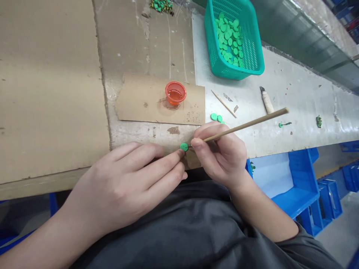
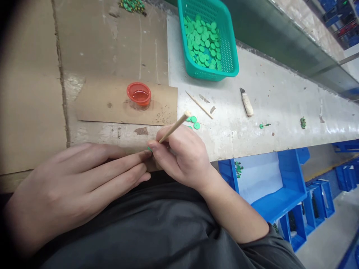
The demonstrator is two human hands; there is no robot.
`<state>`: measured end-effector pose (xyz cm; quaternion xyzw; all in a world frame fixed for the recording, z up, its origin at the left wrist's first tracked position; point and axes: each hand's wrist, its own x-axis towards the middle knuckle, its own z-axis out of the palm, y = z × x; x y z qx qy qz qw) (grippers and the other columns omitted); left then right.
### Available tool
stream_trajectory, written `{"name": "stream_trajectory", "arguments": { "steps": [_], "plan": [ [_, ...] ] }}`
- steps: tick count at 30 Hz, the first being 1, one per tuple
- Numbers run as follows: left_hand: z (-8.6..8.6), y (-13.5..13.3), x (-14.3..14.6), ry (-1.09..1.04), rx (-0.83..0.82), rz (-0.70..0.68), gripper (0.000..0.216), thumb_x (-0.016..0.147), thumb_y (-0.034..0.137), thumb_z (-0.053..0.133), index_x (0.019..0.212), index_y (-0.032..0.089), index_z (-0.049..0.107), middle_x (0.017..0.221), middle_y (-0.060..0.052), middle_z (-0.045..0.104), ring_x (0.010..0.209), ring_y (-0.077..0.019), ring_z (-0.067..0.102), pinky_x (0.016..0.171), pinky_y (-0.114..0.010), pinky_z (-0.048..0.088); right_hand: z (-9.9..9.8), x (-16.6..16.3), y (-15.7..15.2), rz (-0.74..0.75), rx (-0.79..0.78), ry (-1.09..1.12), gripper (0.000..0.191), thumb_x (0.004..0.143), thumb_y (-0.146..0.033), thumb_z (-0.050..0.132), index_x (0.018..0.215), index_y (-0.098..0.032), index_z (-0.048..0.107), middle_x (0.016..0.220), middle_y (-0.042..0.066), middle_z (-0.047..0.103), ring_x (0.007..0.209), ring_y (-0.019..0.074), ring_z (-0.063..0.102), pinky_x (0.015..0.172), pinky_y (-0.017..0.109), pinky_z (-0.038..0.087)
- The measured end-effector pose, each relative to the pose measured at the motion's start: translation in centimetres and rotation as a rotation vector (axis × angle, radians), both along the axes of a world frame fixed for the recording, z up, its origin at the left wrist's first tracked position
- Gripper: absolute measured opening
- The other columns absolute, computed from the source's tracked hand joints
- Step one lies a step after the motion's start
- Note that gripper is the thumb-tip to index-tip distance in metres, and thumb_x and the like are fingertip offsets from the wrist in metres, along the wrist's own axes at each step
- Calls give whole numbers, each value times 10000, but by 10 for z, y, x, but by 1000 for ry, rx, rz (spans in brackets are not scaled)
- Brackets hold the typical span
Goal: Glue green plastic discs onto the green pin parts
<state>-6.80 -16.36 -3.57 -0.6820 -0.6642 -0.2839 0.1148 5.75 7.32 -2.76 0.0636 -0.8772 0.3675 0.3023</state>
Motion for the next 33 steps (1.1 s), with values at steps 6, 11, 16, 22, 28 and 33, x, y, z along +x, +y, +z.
{"name": "stream_trajectory", "arguments": {
  "steps": [6, 11, 16, 22, 28, 33],
  "plan": [
    [-5, 0, 1, -3, 10, 5, 120, 1278, 216, 670, 1262, 170, 780, 1387, -31, 841, 1155, -312, 787, 896, -513, 615, -4, 0, -2, 1, -74, 69, 99, 1232, -203, 707, 1189, -283, 669, 984, -2, 756, 875, 183, 754, 766, 368, 639],
    [-3, 0, 1, -8, 16, 21, 83, 1262, 198, 701, 1249, 201, 784, 1371, -7, 842, 1116, -283, 778, 895, -490, 609, 5, -7, 4, -95, -160, 76, 71, 1243, -280, 739, 1174, -298, 738, 1015, 9, 770, 865, 189, 735, 765, 398, 653],
    [0, 3, 1, -38, 36, 17, 86, 1263, 187, 700, 1267, 164, 783, 1393, -14, 847, 1106, -272, 770, 871, -488, 596, 27, -42, 21, -158, -198, 60, 159, 1238, -457, 783, 1181, -309, 773, 1033, 30, 785, 897, 220, 774, 828, 446, 762],
    [2, 5, 1, -7, 58, 34, 83, 1235, 148, 724, 1249, 146, 805, 1399, -44, 842, 1051, -261, 746, 860, -485, 583, 32, -78, 33, -139, 14, 42, 273, 1225, -401, 801, 987, -293, 719, 1006, 25, 794, 885, 215, 750, 843, 431, 742],
    [2, 3, 2, -13, 53, 40, 111, 1235, 143, 708, 1238, 154, 819, 1434, -41, 833, 1048, -260, 726, 871, -478, 574, 23, -87, 35, -80, 120, 63, 327, 1214, -253, 773, 913, -289, 653, 922, -5, 750, 845, 201, 717, 808, 402, 669],
    [1, 1, 2, -15, 45, 35, 115, 1244, 147, 701, 1266, 148, 814, 1460, -42, 826, 1068, -265, 722, 875, -489, 568, 22, -88, 36, -80, 125, 60, 344, 1216, -272, 776, 900, -290, 642, 921, -1, 742, 838, 202, 707, 803, 403, 663]
  ]
}}
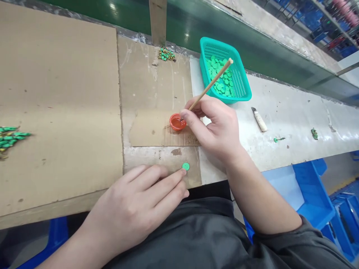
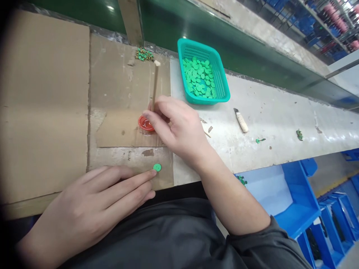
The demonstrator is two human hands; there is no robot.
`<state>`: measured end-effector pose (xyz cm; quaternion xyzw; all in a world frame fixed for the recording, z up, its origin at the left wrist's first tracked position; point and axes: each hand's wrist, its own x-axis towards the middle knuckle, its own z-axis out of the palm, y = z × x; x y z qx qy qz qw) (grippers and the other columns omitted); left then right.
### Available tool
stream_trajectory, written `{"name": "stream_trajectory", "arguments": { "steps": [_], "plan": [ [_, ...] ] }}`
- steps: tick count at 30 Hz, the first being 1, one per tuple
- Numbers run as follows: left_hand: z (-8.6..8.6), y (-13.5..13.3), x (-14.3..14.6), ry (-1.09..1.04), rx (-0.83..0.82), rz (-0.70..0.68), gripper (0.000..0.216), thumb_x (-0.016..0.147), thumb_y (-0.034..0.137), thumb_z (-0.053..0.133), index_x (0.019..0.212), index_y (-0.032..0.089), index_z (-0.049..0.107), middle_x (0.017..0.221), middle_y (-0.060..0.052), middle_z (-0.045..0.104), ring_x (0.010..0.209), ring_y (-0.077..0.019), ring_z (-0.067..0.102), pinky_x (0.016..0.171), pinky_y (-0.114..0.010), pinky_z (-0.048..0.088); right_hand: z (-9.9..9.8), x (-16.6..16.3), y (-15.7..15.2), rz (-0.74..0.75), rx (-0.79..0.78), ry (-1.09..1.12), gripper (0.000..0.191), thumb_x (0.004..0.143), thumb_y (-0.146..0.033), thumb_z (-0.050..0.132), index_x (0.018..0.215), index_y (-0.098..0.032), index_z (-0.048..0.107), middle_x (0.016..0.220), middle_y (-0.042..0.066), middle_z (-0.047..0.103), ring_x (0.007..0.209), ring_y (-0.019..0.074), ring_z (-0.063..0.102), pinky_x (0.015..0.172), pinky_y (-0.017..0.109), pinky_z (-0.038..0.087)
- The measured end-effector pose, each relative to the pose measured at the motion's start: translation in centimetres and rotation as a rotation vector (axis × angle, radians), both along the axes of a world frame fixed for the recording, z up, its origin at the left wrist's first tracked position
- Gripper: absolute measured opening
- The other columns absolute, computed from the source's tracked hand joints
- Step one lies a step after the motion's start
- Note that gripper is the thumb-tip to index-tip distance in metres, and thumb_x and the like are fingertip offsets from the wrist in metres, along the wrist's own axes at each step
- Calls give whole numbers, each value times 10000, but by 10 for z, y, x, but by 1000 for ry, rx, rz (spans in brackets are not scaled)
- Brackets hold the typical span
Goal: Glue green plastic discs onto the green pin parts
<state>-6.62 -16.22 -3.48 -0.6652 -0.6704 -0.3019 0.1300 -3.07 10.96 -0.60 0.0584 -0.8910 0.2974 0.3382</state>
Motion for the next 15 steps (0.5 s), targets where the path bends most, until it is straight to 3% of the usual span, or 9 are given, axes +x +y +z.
{"name": "stream_trajectory", "arguments": {
  "steps": [8, 12, 15],
  "plan": [
    [1, 3, 0, 8, 3, -3, 99, 1232, 130, 708, 1255, 141, 804, 1415, -42, 833, 1045, -260, 726, 865, -488, 580, 8, 11, -8, -51, -116, 6, 283, 1240, -424, 771, 994, -300, 704, 962, 20, 754, 858, 219, 724, 877, 450, 733],
    [2, 2, -2, -4, 14, -7, 87, 1224, 126, 712, 1229, 143, 797, 1361, -39, 841, 1032, -257, 724, 855, -479, 584, 12, 31, -15, -74, -163, 42, 129, 1219, -323, 789, 1095, -300, 762, 947, 8, 770, 827, 208, 736, 792, 405, 691],
    [1, 1, -3, 3, -1, -13, 82, 1213, 144, 732, 1232, 165, 809, 1416, -46, 833, 1067, -267, 736, 873, -477, 595, 9, 44, -15, -66, -97, -22, 148, 1188, -232, 785, 1053, -282, 750, 928, -14, 802, 787, 178, 733, 758, 370, 659]
  ]
}}
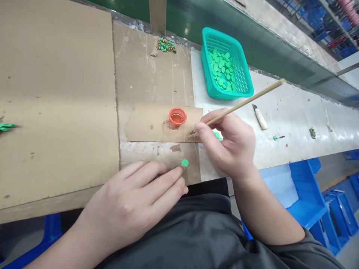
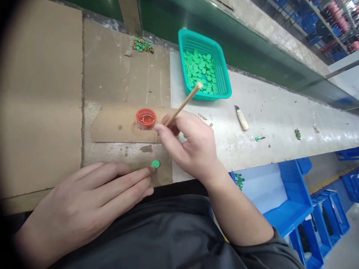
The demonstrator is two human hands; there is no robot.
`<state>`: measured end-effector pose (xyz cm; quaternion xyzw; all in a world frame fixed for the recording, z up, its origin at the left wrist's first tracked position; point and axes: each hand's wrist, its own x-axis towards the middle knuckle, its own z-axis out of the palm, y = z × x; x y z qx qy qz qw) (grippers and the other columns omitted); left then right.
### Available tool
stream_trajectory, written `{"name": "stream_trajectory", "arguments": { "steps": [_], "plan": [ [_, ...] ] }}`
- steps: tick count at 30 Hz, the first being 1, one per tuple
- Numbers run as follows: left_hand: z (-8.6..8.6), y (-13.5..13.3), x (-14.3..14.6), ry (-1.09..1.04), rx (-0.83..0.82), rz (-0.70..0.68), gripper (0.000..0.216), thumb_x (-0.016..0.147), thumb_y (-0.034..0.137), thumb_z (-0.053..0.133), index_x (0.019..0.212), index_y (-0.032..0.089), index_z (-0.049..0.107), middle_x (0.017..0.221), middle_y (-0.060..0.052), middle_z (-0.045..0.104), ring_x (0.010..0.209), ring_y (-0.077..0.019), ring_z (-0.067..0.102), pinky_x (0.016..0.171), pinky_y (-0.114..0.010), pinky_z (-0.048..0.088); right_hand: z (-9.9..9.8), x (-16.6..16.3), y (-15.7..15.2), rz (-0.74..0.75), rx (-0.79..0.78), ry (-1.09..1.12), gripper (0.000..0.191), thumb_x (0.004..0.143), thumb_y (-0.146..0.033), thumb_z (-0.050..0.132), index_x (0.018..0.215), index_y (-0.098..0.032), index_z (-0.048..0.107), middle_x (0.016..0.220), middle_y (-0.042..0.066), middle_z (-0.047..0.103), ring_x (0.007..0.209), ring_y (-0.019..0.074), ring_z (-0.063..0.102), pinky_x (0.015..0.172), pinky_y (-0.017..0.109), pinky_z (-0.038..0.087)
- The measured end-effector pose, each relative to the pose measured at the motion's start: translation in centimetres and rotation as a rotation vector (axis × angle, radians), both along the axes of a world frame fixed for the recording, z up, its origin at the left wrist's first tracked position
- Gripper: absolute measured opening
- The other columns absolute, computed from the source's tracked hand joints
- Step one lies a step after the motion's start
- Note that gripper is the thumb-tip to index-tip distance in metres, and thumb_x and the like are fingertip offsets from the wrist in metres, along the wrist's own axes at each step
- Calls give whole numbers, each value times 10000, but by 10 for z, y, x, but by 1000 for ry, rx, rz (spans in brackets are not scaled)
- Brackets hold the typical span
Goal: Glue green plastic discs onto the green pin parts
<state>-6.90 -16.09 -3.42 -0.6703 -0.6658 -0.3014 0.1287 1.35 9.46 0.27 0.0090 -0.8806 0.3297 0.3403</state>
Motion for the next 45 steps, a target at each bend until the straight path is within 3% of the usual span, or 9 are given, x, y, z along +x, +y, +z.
{"name": "stream_trajectory", "arguments": {
  "steps": [4, 16, 19, 24, 36, 45],
  "plan": [
    [-1, 0, 0, 2, -2, 2, 103, 1223, 153, 713, 1247, 166, 812, 1467, -44, 825, 1077, -274, 733, 870, -485, 587, -7, 5, 3, 10, 74, -45, 194, 1172, -221, 772, 990, -274, 735, 925, -10, 822, 805, 183, 755, 779, 364, 670],
    [-2, -1, 1, -9, 2, -6, 87, 1208, 138, 749, 1266, 154, 811, 1432, -47, 834, 1071, -277, 741, 891, -491, 594, -12, 12, 0, -21, -23, -6, 131, 1172, -214, 770, 1058, -275, 748, 965, -9, 819, 811, 172, 751, 769, 360, 659],
    [-1, -1, 1, -14, 9, 0, 92, 1220, 134, 717, 1241, 158, 803, 1381, -46, 842, 1063, -278, 745, 889, -490, 588, -13, 24, -7, 34, -88, 5, 108, 1184, -216, 749, 1098, -277, 724, 976, 5, 807, 839, 184, 776, 758, 368, 665],
    [2, -1, 0, -7, 0, -14, 137, 1249, 157, 672, 1211, 161, 803, 1315, -33, 849, 1036, -283, 740, 865, -503, 584, -23, 37, -17, 176, -60, 31, 110, 1180, -176, 754, 1165, -273, 704, 967, 8, 800, 855, 189, 807, 759, 348, 703],
    [-3, -2, 3, -4, -52, 13, 140, 1274, 216, 635, 1273, 191, 772, 1390, -5, 847, 1054, -277, 748, 872, -492, 620, -30, 38, -17, 182, -48, 28, 123, 1182, -177, 752, 1158, -279, 687, 950, 2, 780, 838, 194, 800, 766, 358, 691],
    [-2, 1, -4, 75, -26, 11, 342, 1317, 309, 556, 1099, 247, 812, 1267, 29, 862, 995, -280, 783, 780, -480, 634, -28, 39, -22, 178, -65, 1, 168, 1218, -226, 759, 1088, -288, 674, 891, -10, 758, 813, 190, 784, 742, 358, 677]
  ]
}}
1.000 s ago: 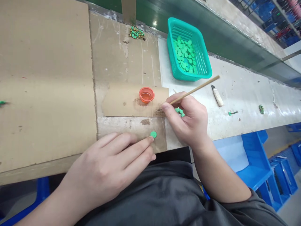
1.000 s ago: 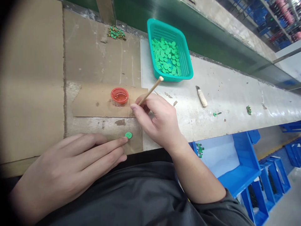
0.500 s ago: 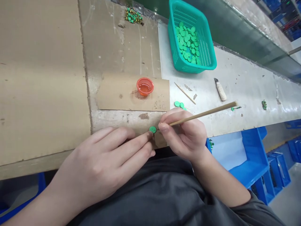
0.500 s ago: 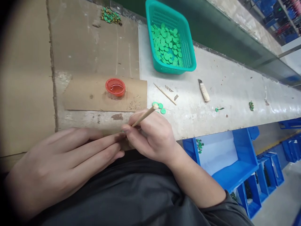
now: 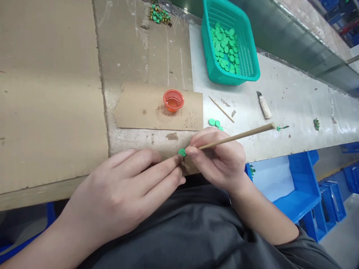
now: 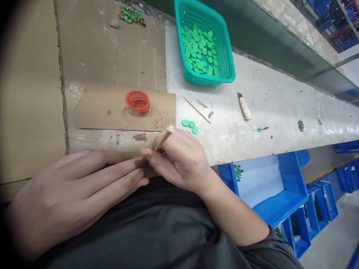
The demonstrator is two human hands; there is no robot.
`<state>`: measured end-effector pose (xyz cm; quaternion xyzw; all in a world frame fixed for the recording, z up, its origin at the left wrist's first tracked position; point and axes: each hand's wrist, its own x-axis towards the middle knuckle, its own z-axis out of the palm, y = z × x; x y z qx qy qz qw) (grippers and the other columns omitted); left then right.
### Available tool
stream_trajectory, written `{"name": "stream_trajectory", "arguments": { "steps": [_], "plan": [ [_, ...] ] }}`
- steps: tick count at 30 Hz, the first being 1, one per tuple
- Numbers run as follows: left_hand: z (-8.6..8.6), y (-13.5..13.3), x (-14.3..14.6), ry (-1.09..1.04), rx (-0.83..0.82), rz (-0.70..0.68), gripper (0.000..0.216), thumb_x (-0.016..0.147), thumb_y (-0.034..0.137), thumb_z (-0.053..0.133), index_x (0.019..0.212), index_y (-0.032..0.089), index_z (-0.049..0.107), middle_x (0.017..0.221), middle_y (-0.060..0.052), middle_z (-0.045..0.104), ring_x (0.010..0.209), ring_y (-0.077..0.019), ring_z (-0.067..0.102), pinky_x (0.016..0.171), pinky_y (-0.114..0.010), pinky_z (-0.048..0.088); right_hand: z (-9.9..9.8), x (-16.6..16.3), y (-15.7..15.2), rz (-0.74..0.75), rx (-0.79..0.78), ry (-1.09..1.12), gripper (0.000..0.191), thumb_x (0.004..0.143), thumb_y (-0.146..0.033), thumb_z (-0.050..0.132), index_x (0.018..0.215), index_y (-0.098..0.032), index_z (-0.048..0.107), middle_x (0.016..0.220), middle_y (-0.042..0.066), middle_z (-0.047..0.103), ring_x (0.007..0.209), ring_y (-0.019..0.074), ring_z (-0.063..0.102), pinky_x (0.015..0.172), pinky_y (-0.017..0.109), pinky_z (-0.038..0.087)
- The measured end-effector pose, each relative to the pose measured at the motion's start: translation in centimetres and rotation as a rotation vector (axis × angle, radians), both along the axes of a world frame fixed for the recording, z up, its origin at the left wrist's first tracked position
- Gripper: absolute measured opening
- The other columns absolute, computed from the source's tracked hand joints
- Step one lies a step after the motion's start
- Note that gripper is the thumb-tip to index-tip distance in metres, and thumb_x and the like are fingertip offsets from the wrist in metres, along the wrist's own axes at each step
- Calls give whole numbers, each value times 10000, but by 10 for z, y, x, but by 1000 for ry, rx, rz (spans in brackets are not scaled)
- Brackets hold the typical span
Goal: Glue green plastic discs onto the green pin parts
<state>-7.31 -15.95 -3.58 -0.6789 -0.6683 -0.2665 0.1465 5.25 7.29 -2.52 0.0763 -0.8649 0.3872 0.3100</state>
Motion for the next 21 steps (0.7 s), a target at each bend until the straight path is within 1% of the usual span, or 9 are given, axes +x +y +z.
{"name": "stream_trajectory", "arguments": {
  "steps": [4, 8, 13, 16, 21],
  "plan": [
    [0, -2, 1, 1, -8, -3, 302, 1306, 297, 595, 1116, 255, 825, 1318, 18, 858, 1031, -288, 805, 797, -476, 633, -2, 1, 0, -17, -19, 10, 132, 1209, -227, 772, 1126, -293, 694, 916, -4, 777, 842, 197, 802, 742, 365, 685],
    [0, -2, 2, -1, -20, -9, 264, 1296, 303, 627, 1139, 257, 835, 1333, 17, 860, 1056, -298, 822, 817, -469, 660, -3, 4, 0, -51, -96, 35, 102, 1209, -229, 773, 1152, -286, 710, 969, 5, 790, 853, 184, 785, 755, 363, 679],
    [1, -1, 2, 22, -7, 11, 270, 1291, 300, 615, 1149, 277, 843, 1339, 33, 863, 1018, -277, 820, 795, -439, 671, -3, 6, -2, -105, -160, -20, 105, 1229, -280, 764, 1141, -291, 706, 988, 8, 794, 840, 185, 763, 761, 385, 657],
    [1, 0, 1, 9, -4, 9, 265, 1287, 294, 625, 1141, 274, 845, 1320, 31, 867, 1013, -280, 823, 792, -443, 674, -4, 8, -2, -86, -157, -31, 112, 1221, -265, 782, 1142, -291, 708, 996, 5, 799, 866, 190, 773, 786, 387, 661],
    [3, 0, 1, -14, -13, -18, 250, 1274, 284, 670, 1097, 244, 842, 1304, 20, 868, 996, -296, 824, 773, -474, 681, -3, 7, 0, -26, -62, -27, 126, 1213, -218, 773, 1143, -290, 696, 969, 1, 795, 868, 199, 801, 789, 384, 677]
  ]
}}
